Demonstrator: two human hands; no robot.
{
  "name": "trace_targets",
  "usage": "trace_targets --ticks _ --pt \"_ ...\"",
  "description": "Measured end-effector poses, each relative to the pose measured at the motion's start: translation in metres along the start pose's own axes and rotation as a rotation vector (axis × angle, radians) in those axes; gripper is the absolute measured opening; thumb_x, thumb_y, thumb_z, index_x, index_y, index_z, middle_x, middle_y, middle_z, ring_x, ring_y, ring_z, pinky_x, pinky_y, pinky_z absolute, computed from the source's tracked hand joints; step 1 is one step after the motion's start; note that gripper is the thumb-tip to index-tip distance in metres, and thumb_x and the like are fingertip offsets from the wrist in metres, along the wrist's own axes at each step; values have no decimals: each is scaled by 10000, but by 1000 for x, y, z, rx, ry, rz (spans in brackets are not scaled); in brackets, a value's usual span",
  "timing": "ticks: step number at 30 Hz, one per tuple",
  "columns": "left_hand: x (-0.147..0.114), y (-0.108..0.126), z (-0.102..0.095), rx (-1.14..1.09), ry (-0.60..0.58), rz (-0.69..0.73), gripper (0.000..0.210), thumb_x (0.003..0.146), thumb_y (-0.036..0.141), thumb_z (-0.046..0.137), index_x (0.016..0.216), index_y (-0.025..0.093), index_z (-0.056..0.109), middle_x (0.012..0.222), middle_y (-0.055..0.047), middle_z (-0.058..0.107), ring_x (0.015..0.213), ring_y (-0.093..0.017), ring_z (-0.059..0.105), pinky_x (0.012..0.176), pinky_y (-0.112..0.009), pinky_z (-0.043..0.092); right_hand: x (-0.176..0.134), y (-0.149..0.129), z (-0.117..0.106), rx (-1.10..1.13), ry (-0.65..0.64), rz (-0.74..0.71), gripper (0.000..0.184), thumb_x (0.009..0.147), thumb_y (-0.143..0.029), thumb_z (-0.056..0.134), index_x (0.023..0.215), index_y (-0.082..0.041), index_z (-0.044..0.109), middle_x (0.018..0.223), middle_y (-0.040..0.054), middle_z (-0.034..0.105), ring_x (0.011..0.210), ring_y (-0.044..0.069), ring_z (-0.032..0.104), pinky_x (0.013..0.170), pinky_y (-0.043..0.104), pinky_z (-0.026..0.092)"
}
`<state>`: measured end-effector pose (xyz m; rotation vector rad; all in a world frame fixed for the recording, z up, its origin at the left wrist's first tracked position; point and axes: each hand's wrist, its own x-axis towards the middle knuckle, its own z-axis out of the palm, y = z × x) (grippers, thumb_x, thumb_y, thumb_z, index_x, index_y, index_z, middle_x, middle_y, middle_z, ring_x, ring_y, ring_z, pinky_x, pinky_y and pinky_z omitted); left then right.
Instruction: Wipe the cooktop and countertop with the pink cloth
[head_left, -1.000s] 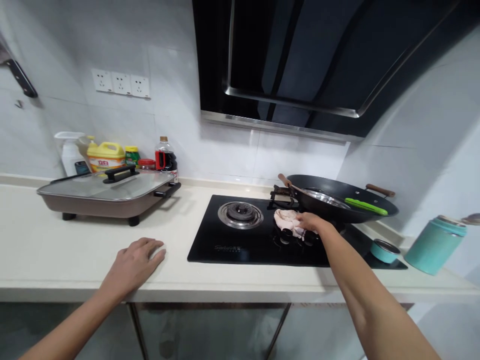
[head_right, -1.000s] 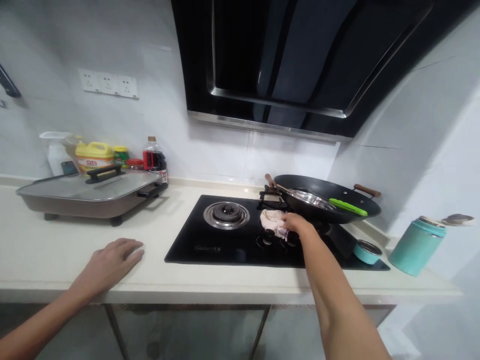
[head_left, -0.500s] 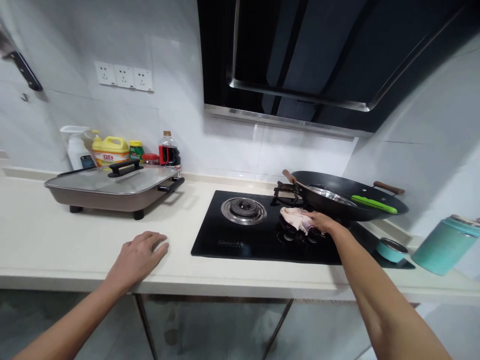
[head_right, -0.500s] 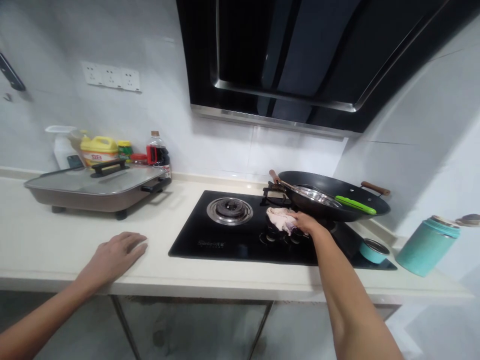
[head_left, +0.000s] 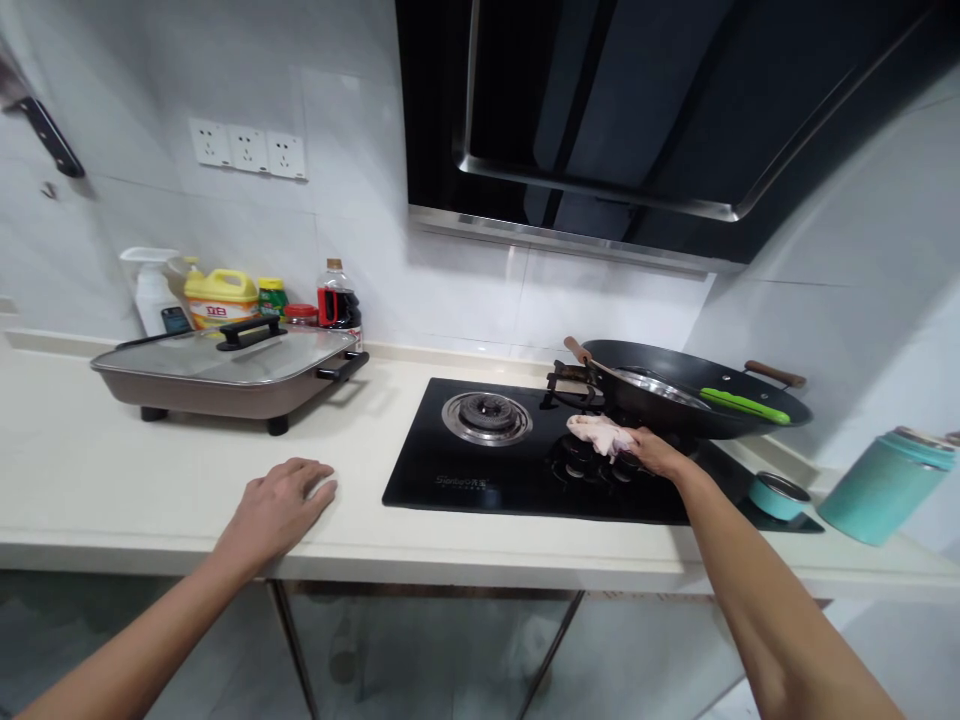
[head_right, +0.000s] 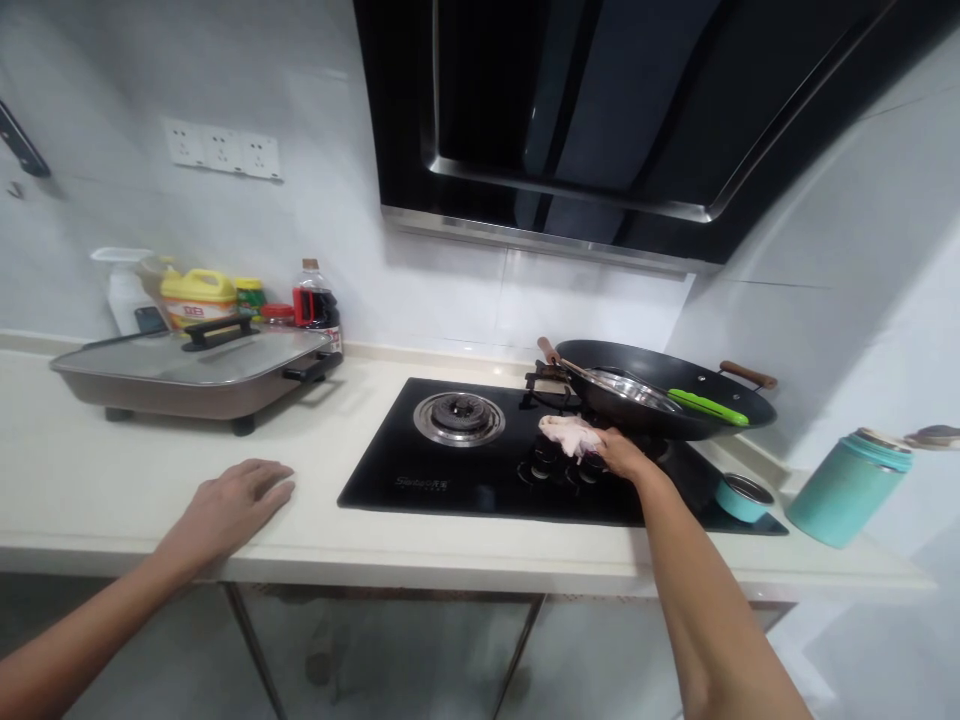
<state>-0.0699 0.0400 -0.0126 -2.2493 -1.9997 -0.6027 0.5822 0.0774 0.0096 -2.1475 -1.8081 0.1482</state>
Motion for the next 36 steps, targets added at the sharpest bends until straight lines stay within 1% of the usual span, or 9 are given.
trace_targets --ticks 6,10,13,16,20,23,26,29,36 --pt "2 -2 2 -6 6 0 547 951 525 380 1220 232 755 1383 -106 688 1288 -346 606 1050 -486 453 -10 3 3 -97 39 77 452 1013 -339 477 1415 -253 665 1259 123 700 1074 246 691 920 285 484" --pt "3 -4 3 -3 -12 15 568 957 549 374 1234 221 746 1398 -117 679 1312 -351 591 1064 -499 447 -15 0 4 -165 52 128 430 1043 -369 447 1368 -216 682 1255 148 706 1110 256 688 905 290 470" --pt "3 -4 3 3 -9 18 559 956 542 376 1229 225 746 1401 -115 679 1315 -352 590 1063 -499 449 -23 -1 2 -200 47 167 475 1055 -424 405 1343 -166 681 1253 187 712 1125 284 691 894 320 471" --pt "3 -2 2 4 -4 22 549 950 533 379 1225 232 747 1397 -113 681 1311 -355 593 1058 -505 451 -37 2 -5 -225 39 211 547 1059 -488 359 1353 -144 668 1262 221 715 1140 314 694 896 355 479" --pt "5 -1 2 -4 -3 12 528 940 525 388 1196 249 759 1373 -115 691 1287 -368 604 1038 -531 457 -64 10 -15 -256 24 263 574 1041 -552 377 1351 -164 666 1262 209 727 1157 323 698 917 379 490" --pt "6 1 3 -13 17 19 510 935 511 394 1167 258 771 1352 -119 699 1273 -372 610 1025 -531 462 -86 10 -18 -281 33 283 613 1024 -585 410 1414 -159 615 1319 210 704 1215 332 673 974 409 480" --pt "5 3 2 -8 27 25 520 934 492 387 1181 240 769 1351 -133 696 1254 -375 617 1020 -534 463 -107 3 -18 -292 42 282 621 1019 -570 422 1458 -157 573 1365 214 676 1256 341 648 1001 433 467" --pt "4 5 0 -26 23 20 507 915 476 418 1186 229 768 1356 -130 694 1252 -377 617 1021 -530 465 -127 -8 -17 -288 39 252 594 1009 -547 437 1467 -190 562 1375 185 673 1251 337 646 980 428 470" --pt "2 11 -4 -15 5 10 531 909 458 412 1220 201 757 1364 -146 690 1243 -372 620 1037 -516 450 -167 -42 -5 -284 42 173 552 987 -553 442 1405 -221 583 1360 148 671 1208 324 653 909 406 476"
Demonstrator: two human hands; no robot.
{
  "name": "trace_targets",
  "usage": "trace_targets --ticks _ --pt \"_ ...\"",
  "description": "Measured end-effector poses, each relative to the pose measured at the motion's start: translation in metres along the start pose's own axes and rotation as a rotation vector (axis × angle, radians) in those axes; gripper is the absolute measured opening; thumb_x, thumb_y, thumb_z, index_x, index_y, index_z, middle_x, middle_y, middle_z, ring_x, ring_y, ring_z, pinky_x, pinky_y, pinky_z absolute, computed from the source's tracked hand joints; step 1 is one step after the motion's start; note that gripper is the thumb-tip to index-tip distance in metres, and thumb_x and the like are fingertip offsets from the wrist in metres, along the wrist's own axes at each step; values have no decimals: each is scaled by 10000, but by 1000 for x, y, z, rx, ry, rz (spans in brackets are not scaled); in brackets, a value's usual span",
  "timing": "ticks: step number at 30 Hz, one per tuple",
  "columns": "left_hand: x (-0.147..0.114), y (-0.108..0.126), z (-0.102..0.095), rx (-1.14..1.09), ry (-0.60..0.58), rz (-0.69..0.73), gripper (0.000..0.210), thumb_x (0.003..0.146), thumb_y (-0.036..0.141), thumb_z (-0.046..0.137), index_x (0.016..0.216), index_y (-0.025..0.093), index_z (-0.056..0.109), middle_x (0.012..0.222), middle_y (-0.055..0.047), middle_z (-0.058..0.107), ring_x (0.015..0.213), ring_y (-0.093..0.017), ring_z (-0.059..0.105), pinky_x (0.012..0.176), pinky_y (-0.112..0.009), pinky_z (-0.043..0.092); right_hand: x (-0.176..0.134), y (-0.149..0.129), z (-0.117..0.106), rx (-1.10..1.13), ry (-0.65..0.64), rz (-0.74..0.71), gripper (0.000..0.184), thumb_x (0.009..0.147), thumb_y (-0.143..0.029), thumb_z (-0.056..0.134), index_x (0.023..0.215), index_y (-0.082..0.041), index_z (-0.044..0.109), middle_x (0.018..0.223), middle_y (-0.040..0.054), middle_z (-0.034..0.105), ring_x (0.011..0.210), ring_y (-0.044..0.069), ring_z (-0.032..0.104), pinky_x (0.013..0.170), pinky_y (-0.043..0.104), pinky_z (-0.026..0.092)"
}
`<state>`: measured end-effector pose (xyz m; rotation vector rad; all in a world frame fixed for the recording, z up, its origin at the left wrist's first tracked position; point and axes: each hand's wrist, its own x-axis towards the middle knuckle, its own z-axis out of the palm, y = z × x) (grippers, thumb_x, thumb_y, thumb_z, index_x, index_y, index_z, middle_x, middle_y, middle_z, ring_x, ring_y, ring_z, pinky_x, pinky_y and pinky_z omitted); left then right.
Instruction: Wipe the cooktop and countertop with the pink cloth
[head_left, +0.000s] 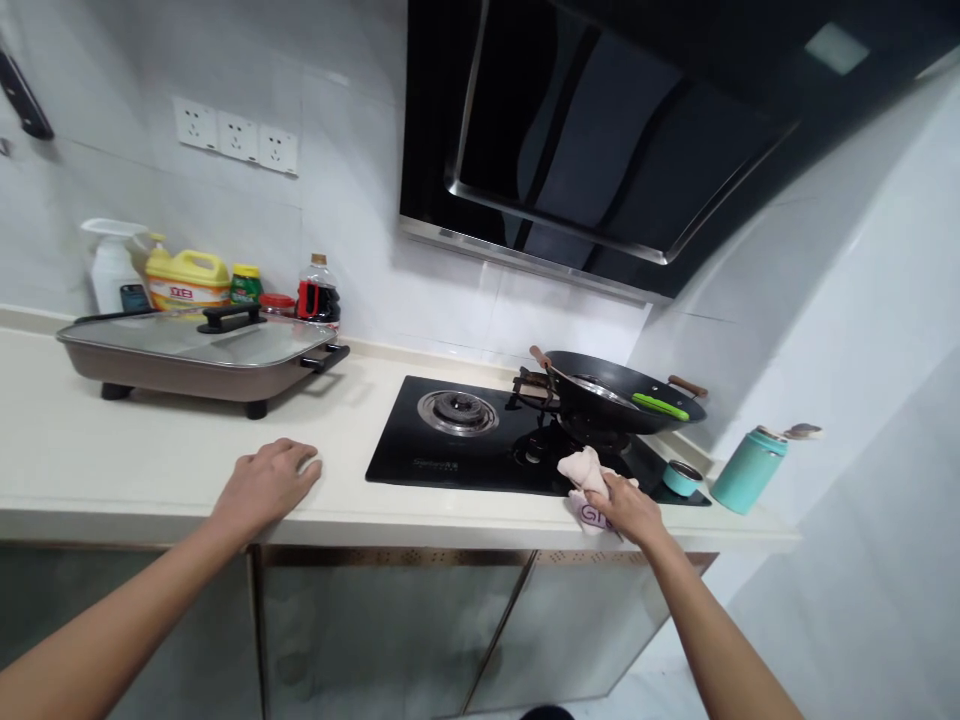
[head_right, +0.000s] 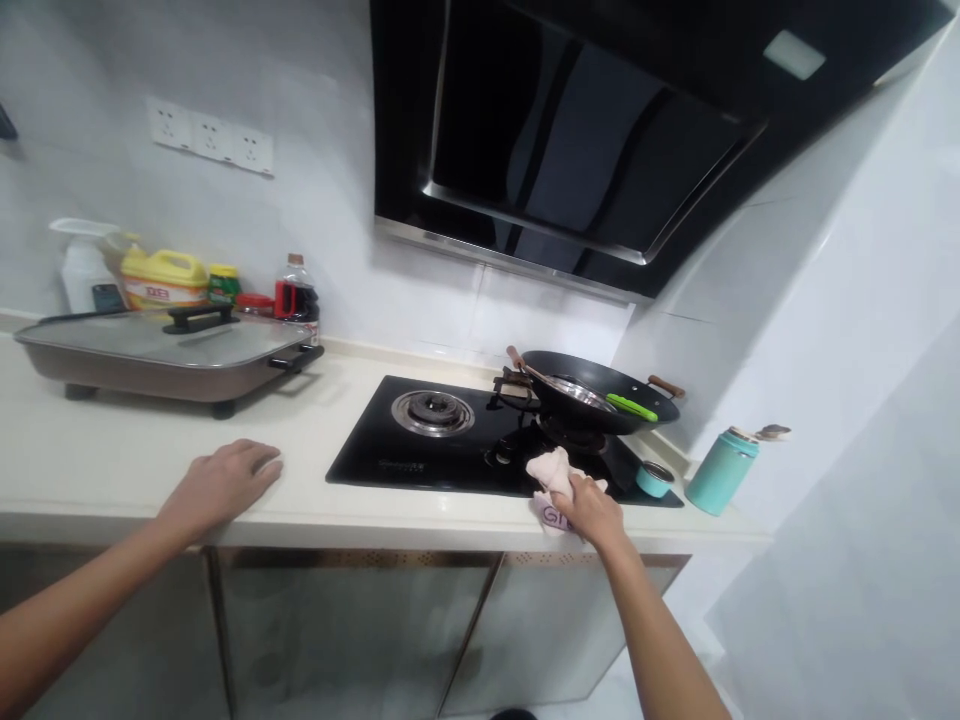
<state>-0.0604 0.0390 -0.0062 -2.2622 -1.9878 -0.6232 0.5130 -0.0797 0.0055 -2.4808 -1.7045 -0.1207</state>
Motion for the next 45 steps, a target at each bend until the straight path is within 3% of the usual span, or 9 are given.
trace_targets --ticks 5,10,16,20,23,28,32,38,45 --pt "-4 4 -2 18 -8 -10 544 929 439 371 1236 194 747 1386 -146 676 1281 -350 601 1050 -484 436 -17 -22 16 76 109 -82 465 970 -529 488 1276 -227 665 1296 135 673 1204 308 626 936 397 466" --pt "-7 6 -3 25 0 -7 557 942 426 343 1254 180 734 1379 -151 673 1277 -347 600 1056 -495 425 -26 -59 34 184 268 -197 407 881 -439 634 1240 -260 703 1498 133 545 1389 331 495 1095 453 401" --pt "-8 6 -3 30 -2 -6 540 955 406 341 1246 171 730 1375 -162 671 1262 -341 597 1060 -498 413 -41 -133 33 364 223 -494 282 803 -294 602 1074 -217 605 1150 91 696 1111 262 623 1006 384 427" --pt "-10 6 -3 34 18 0 506 961 398 361 1225 187 738 1351 -154 684 1257 -329 600 1043 -475 419 -28 -165 26 469 214 -379 227 812 -324 567 1020 -234 557 960 44 692 911 230 642 839 323 463" --pt "-11 5 -2 27 28 -3 484 966 387 375 1218 196 741 1342 -148 691 1254 -317 608 1042 -463 416 1 -176 17 518 202 -228 317 883 -355 493 1168 -229 553 1036 52 711 892 211 666 773 293 481" --pt "-12 4 -1 18 39 -15 453 975 380 403 1219 203 742 1353 -137 690 1264 -298 609 1044 -432 409 45 -200 7 440 190 -237 600 884 -290 510 1479 -224 481 1433 115 610 1261 238 606 1021 341 452" --pt "-13 4 0 8 46 -5 437 969 379 427 1206 205 750 1342 -136 694 1255 -299 608 1039 -420 412 50 -219 9 329 117 -220 580 910 -362 519 1481 -276 566 1439 136 611 1342 337 552 1126 506 363" --pt "-12 7 -3 30 19 -6 467 972 399 398 1210 199 746 1362 -145 683 1270 -316 595 1044 -433 411 18 -260 8 261 47 -329 607 942 -554 501 1500 -321 562 1473 102 604 1346 329 539 1104 487 374" --pt "-12 3 -5 59 6 13 484 986 406 377 1241 192 728 1357 -155 680 1269 -320 608 1019 -454 440 -55 -361 15 355 92 -798 525 898 -594 585 1331 -311 674 1307 74 684 1204 296 586 1031 450 418"
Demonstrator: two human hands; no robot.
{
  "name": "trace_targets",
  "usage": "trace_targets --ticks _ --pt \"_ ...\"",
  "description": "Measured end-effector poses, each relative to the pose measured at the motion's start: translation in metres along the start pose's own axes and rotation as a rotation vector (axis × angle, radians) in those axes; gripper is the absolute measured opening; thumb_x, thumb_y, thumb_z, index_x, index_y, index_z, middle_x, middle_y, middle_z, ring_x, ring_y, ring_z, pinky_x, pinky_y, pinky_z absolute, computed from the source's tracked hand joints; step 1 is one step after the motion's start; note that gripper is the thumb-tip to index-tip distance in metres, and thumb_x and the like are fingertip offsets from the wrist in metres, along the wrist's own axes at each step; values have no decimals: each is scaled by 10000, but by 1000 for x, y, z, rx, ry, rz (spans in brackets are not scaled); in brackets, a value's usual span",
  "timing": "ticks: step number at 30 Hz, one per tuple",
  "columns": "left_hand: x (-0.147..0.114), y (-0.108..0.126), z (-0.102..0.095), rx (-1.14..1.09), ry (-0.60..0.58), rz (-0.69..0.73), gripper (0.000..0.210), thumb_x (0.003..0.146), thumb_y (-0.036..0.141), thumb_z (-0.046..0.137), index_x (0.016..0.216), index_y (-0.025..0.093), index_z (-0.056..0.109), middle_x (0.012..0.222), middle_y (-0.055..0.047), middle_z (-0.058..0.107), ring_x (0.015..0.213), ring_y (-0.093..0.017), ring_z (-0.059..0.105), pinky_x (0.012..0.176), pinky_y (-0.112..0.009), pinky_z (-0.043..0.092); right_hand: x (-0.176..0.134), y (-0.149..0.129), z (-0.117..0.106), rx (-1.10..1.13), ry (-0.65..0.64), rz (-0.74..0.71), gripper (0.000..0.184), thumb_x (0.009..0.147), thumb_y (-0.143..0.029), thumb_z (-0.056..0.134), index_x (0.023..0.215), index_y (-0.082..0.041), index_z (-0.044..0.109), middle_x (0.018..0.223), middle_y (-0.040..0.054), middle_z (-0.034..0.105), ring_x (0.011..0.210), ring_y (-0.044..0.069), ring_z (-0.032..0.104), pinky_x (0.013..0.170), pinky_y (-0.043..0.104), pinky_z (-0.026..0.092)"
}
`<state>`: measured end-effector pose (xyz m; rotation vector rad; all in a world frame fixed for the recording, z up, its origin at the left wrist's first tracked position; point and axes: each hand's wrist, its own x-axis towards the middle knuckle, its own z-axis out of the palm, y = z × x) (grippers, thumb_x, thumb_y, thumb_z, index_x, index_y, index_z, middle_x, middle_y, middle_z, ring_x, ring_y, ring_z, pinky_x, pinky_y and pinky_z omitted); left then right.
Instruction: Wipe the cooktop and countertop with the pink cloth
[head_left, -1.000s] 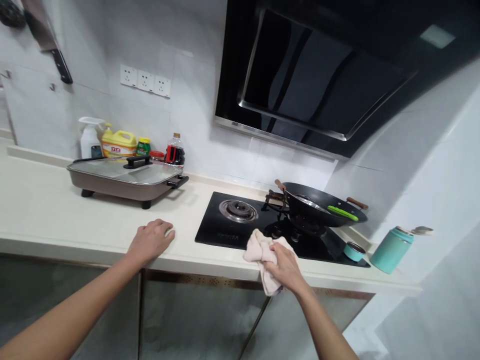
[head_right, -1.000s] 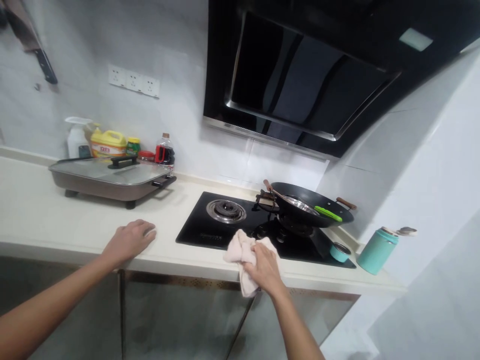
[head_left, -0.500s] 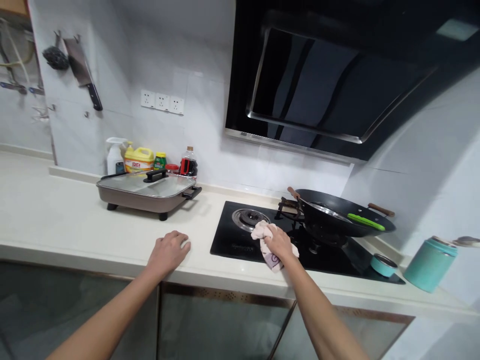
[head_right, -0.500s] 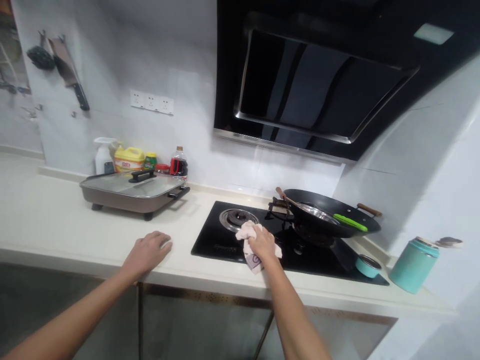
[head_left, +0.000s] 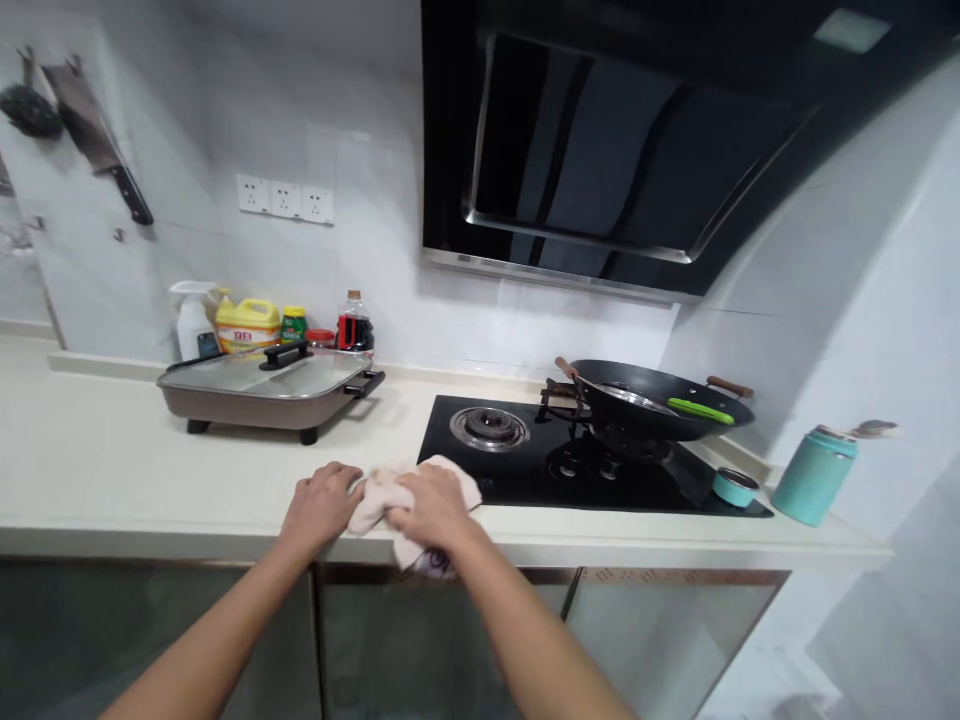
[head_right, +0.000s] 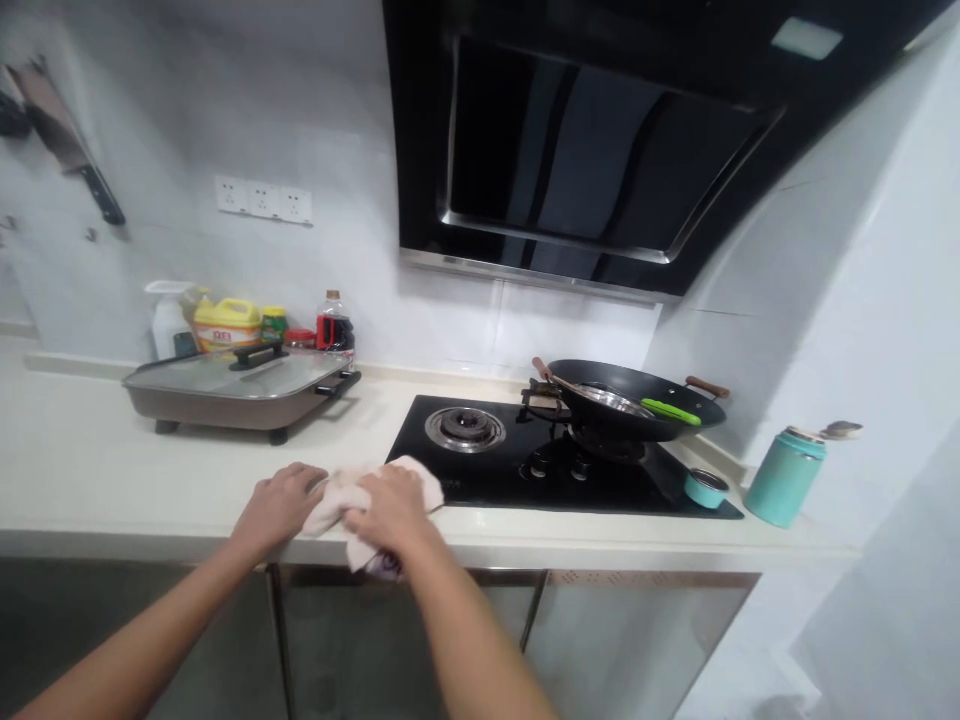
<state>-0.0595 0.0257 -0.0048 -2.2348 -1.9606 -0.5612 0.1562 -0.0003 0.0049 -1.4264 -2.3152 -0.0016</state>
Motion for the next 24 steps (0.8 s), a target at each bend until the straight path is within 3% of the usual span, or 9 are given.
trace_targets --ticks 4,8,11,15,20,24 --pt "3 -6 0 -9 33 16 468 994 390 355 1166 219 755 1299 -136 713 1214 -304 645 957 -423 476 -3 -19 7 45 39 -96 452 887 -574 624 1206 -272 728 1229 73 697 1150 273 584 1023 425 422" --pt "7 -9 2 -23 45 2 471 997 387 328 1020 243 776 1221 -109 752 1178 -284 665 926 -384 487 -25 -7 0 80 66 -107 418 880 -577 666 1180 -295 737 1201 52 691 1164 263 555 1035 411 413" --pt "10 -12 4 -31 58 -19 479 986 425 340 1047 245 780 1251 -109 749 1192 -292 667 940 -379 492 -51 8 -8 66 116 -60 413 894 -580 659 1185 -296 729 1157 60 683 1146 273 542 1028 424 405" --pt "11 -12 4 -43 47 -26 524 972 466 341 1099 213 783 1289 -125 735 1213 -313 662 972 -395 497 -87 40 -26 37 172 57 377 920 -542 641 1178 -280 721 1144 74 683 1118 277 546 1011 425 394" --pt "7 -7 1 -35 58 -14 503 960 453 360 1066 214 791 1280 -124 740 1199 -318 661 961 -408 498 -136 99 -59 44 220 241 254 957 -411 577 1106 -261 716 1097 55 725 1057 256 595 1001 401 392" --pt "4 -4 1 -28 81 -9 476 957 438 377 1066 223 788 1259 -125 749 1199 -310 660 965 -398 492 -175 140 -76 129 259 435 315 938 -462 567 1173 -287 683 1176 51 740 1095 273 633 997 394 439"
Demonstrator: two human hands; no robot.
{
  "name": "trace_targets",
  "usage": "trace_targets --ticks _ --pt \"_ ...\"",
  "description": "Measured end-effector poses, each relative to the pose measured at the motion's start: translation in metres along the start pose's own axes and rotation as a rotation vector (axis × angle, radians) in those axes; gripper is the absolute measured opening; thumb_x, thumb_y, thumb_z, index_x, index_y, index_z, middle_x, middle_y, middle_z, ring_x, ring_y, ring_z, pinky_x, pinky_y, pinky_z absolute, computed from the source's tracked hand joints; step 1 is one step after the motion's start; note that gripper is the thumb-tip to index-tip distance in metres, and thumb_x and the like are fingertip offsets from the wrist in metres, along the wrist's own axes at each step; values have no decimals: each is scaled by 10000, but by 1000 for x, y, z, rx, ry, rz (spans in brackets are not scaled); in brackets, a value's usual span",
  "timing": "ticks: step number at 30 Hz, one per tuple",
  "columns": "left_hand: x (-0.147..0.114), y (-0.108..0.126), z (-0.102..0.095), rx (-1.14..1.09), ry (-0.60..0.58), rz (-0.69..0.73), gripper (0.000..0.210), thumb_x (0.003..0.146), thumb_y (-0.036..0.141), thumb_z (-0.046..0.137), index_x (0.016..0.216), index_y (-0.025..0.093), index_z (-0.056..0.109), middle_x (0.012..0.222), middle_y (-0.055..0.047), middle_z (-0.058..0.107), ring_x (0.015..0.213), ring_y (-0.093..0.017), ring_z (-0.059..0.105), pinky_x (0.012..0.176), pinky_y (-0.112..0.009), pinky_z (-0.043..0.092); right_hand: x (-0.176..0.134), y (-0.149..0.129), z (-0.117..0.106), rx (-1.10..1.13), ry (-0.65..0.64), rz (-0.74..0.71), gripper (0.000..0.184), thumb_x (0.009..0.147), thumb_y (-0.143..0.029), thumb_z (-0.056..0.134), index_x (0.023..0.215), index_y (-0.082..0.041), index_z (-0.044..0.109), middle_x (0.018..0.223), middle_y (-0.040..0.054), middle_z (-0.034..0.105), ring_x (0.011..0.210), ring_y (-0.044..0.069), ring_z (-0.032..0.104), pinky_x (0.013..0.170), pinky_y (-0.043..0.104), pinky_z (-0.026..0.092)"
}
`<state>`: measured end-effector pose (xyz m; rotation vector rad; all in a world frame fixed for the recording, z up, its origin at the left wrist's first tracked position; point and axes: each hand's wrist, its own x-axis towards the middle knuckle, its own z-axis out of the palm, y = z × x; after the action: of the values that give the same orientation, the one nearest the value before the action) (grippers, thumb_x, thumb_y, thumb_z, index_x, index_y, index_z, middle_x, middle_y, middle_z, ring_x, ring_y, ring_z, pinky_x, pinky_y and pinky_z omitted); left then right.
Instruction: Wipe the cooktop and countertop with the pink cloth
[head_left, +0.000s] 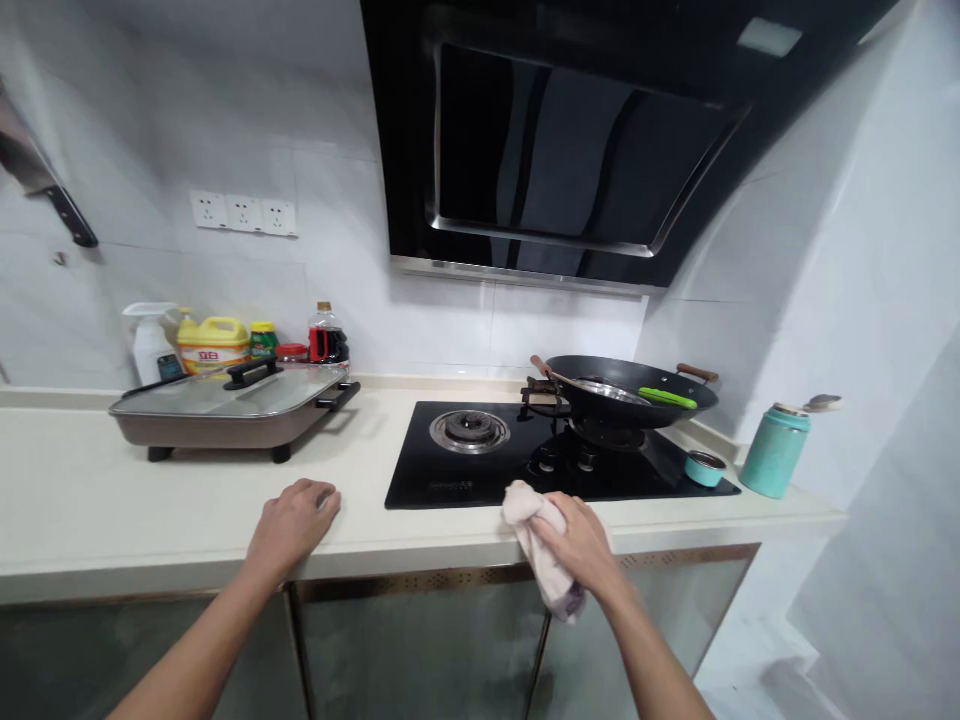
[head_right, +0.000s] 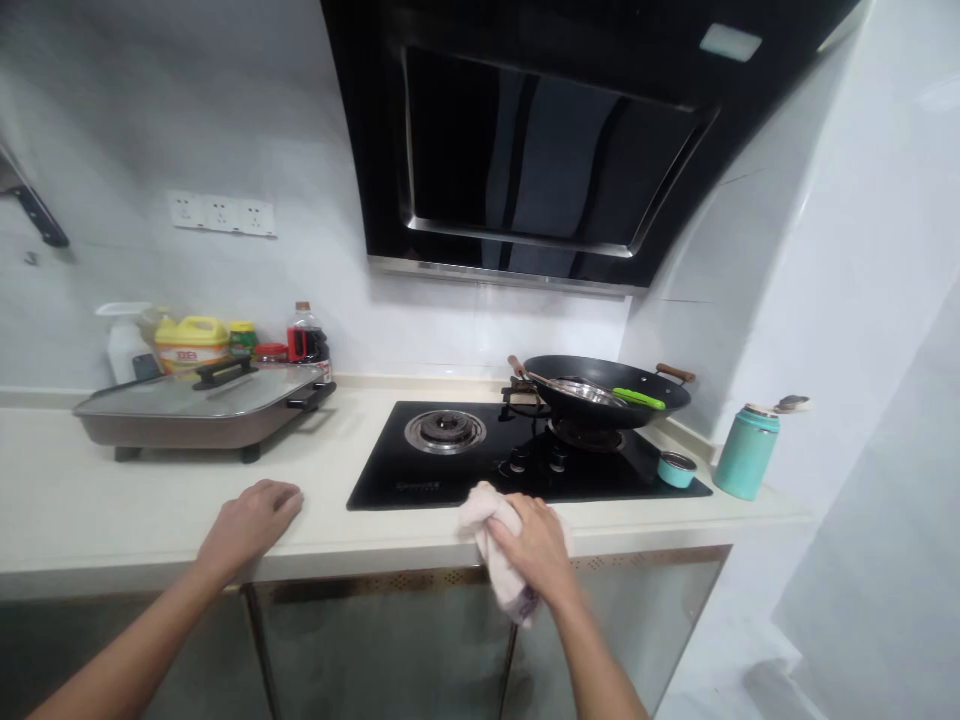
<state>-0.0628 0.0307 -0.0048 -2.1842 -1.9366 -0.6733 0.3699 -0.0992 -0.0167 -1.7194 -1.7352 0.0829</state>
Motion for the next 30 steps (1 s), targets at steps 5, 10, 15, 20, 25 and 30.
trace_targets --ticks 5,10,15,20,25,30 --pt "-2 1 1 -4 -7 -6 464 957 419 386 1099 229 784 1293 -118 734 1230 -309 647 1000 -405 477 0 51 -22 142 111 136 502 889 -516 576 1330 -282 625 1362 74 682 1232 282 628 1074 392 462" --pt "-2 1 1 -7 -12 1 466 962 417 392 1134 227 781 1302 -126 726 1241 -318 635 1011 -419 469 17 79 -34 -115 198 182 509 913 -550 531 1279 -236 693 1343 120 647 1262 294 583 1088 400 437" --pt "-1 2 2 5 -13 13 509 960 437 371 1161 202 776 1311 -153 714 1242 -348 626 1002 -454 475 34 48 -20 -404 28 212 548 964 -534 508 1419 -253 628 1446 121 608 1331 326 530 1116 446 363" --pt "-1 3 0 19 -26 25 545 962 450 341 1166 182 769 1303 -162 713 1245 -358 623 987 -460 479 45 -20 18 -380 -55 74 586 954 -511 549 1462 -223 599 1474 167 574 1328 342 526 1089 463 361" --pt "0 0 1 23 -19 34 527 955 423 357 1164 171 770 1307 -163 712 1224 -352 629 971 -459 478 42 -101 70 -181 -120 -254 498 928 -495 607 1398 -333 631 1344 75 643 1206 290 561 1054 451 385" --pt "5 -8 5 24 -24 43 514 969 438 346 1151 215 772 1294 -135 721 1201 -346 649 908 -438 492 36 -167 113 -140 -141 -531 508 871 -629 655 1268 -313 681 1205 61 649 1115 283 553 1001 445 429"
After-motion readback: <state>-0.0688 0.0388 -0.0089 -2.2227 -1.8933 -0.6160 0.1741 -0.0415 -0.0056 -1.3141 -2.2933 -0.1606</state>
